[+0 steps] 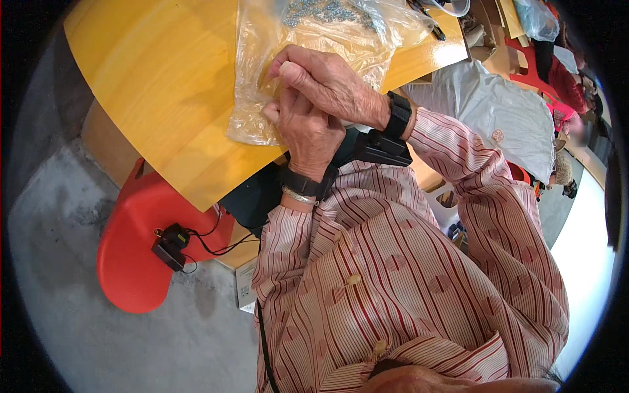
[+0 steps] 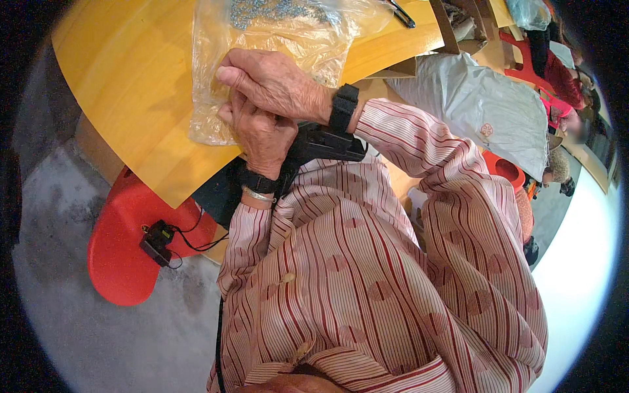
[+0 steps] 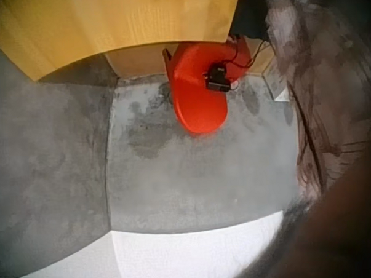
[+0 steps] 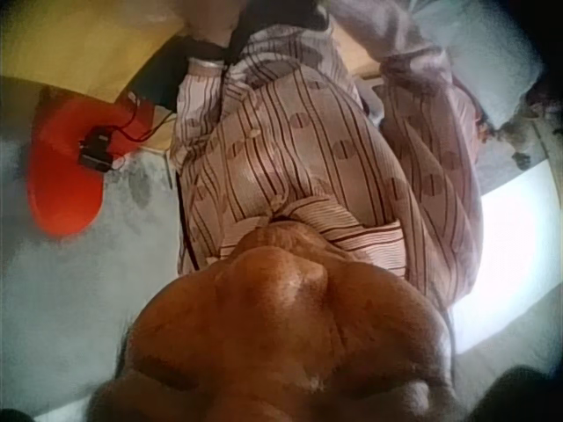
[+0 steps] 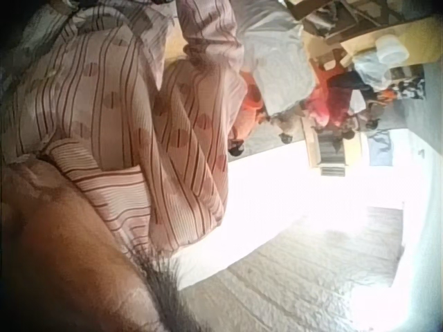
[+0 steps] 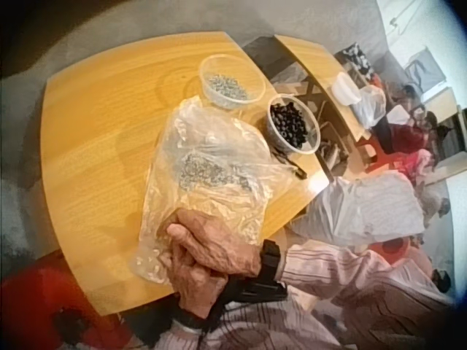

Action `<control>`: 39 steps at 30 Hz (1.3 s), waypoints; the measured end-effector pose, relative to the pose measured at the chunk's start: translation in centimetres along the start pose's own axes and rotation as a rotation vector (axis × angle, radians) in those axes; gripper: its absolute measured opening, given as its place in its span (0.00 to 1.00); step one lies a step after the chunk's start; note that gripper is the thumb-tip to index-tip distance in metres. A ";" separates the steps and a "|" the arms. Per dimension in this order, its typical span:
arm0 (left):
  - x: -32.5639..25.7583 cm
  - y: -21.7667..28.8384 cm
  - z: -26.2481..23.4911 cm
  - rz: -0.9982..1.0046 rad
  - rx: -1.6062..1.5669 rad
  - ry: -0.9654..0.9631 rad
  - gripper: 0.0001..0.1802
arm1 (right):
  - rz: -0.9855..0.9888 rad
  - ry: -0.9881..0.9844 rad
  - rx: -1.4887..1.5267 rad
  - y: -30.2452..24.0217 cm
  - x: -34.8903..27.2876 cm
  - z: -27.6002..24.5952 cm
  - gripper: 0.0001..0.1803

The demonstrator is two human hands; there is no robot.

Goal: Manually assembling small black plastic parts by fitting rubber seals onto them at a workstation.

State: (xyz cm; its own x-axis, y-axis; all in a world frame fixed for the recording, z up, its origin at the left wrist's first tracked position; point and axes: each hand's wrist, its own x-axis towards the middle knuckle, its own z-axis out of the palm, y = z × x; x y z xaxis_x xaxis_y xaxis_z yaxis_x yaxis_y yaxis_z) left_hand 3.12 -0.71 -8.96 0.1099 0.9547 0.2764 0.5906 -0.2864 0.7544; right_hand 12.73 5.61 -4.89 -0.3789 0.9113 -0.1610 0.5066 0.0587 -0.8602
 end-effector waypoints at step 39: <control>-0.1 0.1 0.3 -0.008 -0.133 0.076 0.20 | -0.245 0.045 -0.105 1.2 -0.4 0.6 0.21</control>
State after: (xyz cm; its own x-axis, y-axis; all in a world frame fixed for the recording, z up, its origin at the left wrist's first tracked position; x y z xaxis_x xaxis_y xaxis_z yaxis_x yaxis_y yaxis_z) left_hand 3.40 -0.82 -9.03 0.0413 0.9497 0.3104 0.4799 -0.2913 0.8275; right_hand 13.09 5.06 -6.16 -0.4667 0.8817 0.0692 0.4827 0.3195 -0.8154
